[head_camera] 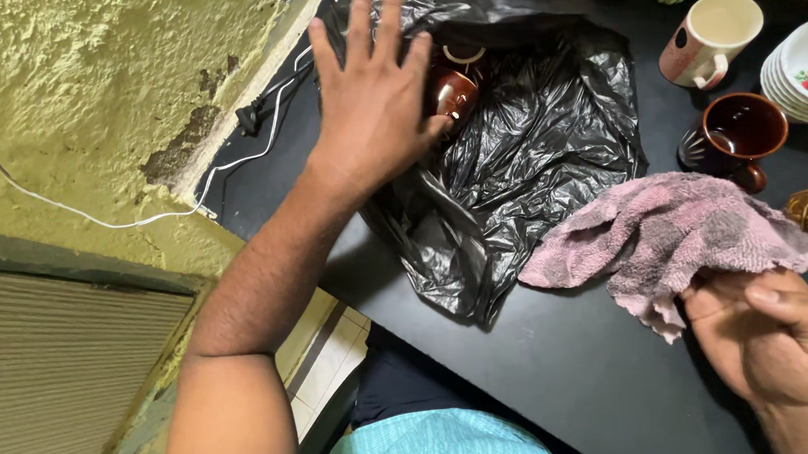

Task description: The person picks up mugs one at a time and wipes the interior and exterior surfaces with a cloth before placing them back onto a table.

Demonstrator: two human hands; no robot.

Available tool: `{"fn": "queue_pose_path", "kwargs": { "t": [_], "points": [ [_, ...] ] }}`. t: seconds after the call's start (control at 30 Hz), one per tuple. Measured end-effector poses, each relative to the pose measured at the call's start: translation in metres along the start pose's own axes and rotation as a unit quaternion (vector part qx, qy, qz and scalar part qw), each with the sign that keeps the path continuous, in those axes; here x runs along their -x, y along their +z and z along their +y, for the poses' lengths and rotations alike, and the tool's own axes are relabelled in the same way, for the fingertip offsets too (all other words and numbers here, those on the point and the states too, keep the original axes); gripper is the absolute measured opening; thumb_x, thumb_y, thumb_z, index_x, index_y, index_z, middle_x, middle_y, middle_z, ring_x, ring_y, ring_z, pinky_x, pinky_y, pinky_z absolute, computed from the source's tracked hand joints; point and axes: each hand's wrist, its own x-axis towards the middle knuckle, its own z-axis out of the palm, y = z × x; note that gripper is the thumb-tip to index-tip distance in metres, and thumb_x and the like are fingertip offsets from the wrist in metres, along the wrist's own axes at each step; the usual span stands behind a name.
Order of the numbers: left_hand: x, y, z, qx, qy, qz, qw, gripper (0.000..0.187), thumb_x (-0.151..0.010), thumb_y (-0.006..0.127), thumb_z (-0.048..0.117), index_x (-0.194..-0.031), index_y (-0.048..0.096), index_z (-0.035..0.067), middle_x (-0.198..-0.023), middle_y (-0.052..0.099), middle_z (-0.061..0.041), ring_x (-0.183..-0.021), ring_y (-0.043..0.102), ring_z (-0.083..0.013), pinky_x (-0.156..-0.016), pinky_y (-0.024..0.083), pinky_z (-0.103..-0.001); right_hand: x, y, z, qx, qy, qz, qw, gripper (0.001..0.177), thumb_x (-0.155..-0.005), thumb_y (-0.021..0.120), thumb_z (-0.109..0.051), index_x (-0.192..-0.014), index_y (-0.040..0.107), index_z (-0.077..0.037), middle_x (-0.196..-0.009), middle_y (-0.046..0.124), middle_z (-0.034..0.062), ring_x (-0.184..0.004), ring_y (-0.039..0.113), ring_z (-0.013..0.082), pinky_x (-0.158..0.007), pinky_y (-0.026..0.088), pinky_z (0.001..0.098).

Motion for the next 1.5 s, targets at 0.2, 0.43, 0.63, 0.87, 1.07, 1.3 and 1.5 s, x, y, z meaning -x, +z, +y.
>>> {"fn": "queue_pose_path", "kwargs": {
  "t": [0.2,0.43,0.63,0.87,1.07,1.3,1.5],
  "points": [
    [0.004,0.001,0.026,0.075,0.043,-0.046,0.995,0.037,-0.08,0.084,0.036,-0.107,0.074,0.013,-0.166,0.019,-0.024,-0.155,0.013,-0.0466,-0.116,0.008,-0.08,0.0,-0.001,-0.001,-0.002,0.014,-0.009,1.0,0.054,-0.096,0.051,-0.012,-0.144,0.05,0.013,-0.156,0.048,0.0237,-0.15,0.038,0.041,-0.132,0.022,0.0605],
    [0.0,0.026,0.015,0.021,0.082,0.009,0.996,0.046,-0.079,0.073,0.012,-0.125,0.07,0.01,-0.169,0.01,-0.027,-0.156,0.005,-0.047,-0.114,0.0,-0.083,0.017,-0.043,0.01,-0.046,-0.004,0.03,0.998,0.045,-0.099,0.053,-0.011,-0.134,0.052,0.017,-0.134,0.055,0.0235,-0.125,0.048,0.0373,-0.117,0.033,0.0561],
    [-0.007,0.034,0.011,0.015,0.13,0.035,0.991,0.064,-0.081,0.069,0.007,-0.144,0.065,0.016,-0.17,0.005,-0.026,-0.157,0.0,-0.0457,-0.115,-0.001,-0.08,0.02,-0.051,0.015,-0.026,-0.013,0.025,0.999,0.043,-0.1,0.054,-0.016,-0.131,0.056,0.014,-0.139,0.058,0.0222,-0.127,0.051,0.0361,-0.122,0.035,0.0554],
    [-0.011,0.034,0.015,0.031,0.246,0.015,0.969,0.025,-0.089,0.068,0.012,-0.112,0.077,0.018,-0.176,0.008,-0.017,-0.162,-0.001,-0.0373,-0.123,-0.002,-0.076,0.006,-0.012,0.002,0.0,0.007,0.028,1.0,0.054,-0.1,0.054,-0.015,-0.147,0.047,0.012,-0.144,0.055,0.0227,-0.141,0.051,0.0378,-0.121,0.035,0.0536],
    [-0.023,0.042,0.01,-0.052,0.236,0.013,0.97,0.01,-0.088,0.069,0.014,-0.095,0.076,0.014,-0.176,0.009,-0.02,-0.161,-0.001,-0.0383,-0.119,-0.006,-0.075,0.001,0.0,-0.002,0.015,0.001,0.007,1.0,0.056,-0.103,0.053,-0.017,-0.149,0.043,0.013,-0.149,0.053,0.0232,-0.148,0.048,0.0387,-0.128,0.032,0.0524],
    [-0.026,0.053,0.006,-0.086,0.245,0.036,0.965,0.009,-0.097,0.069,0.019,-0.093,0.076,0.015,-0.178,0.01,-0.018,-0.163,-0.001,-0.0369,-0.121,-0.009,-0.073,0.003,-0.005,0.001,0.039,0.007,0.0,0.999,0.065,-0.101,0.051,-0.025,-0.154,0.042,0.011,-0.15,0.053,0.0224,-0.145,0.048,0.0371,-0.125,0.033,0.0513],
    [-0.028,0.056,0.002,-0.093,0.244,0.052,0.964,0.012,-0.095,0.069,0.019,-0.086,0.075,0.013,-0.178,0.014,-0.019,-0.164,0.002,-0.0371,-0.121,-0.01,-0.073,0.005,-0.009,0.003,0.043,0.018,0.001,0.999,0.065,-0.103,0.053,-0.028,-0.153,0.042,0.012,-0.146,0.056,0.0236,-0.139,0.052,0.037,-0.119,0.037,0.0509]
  ]
}}
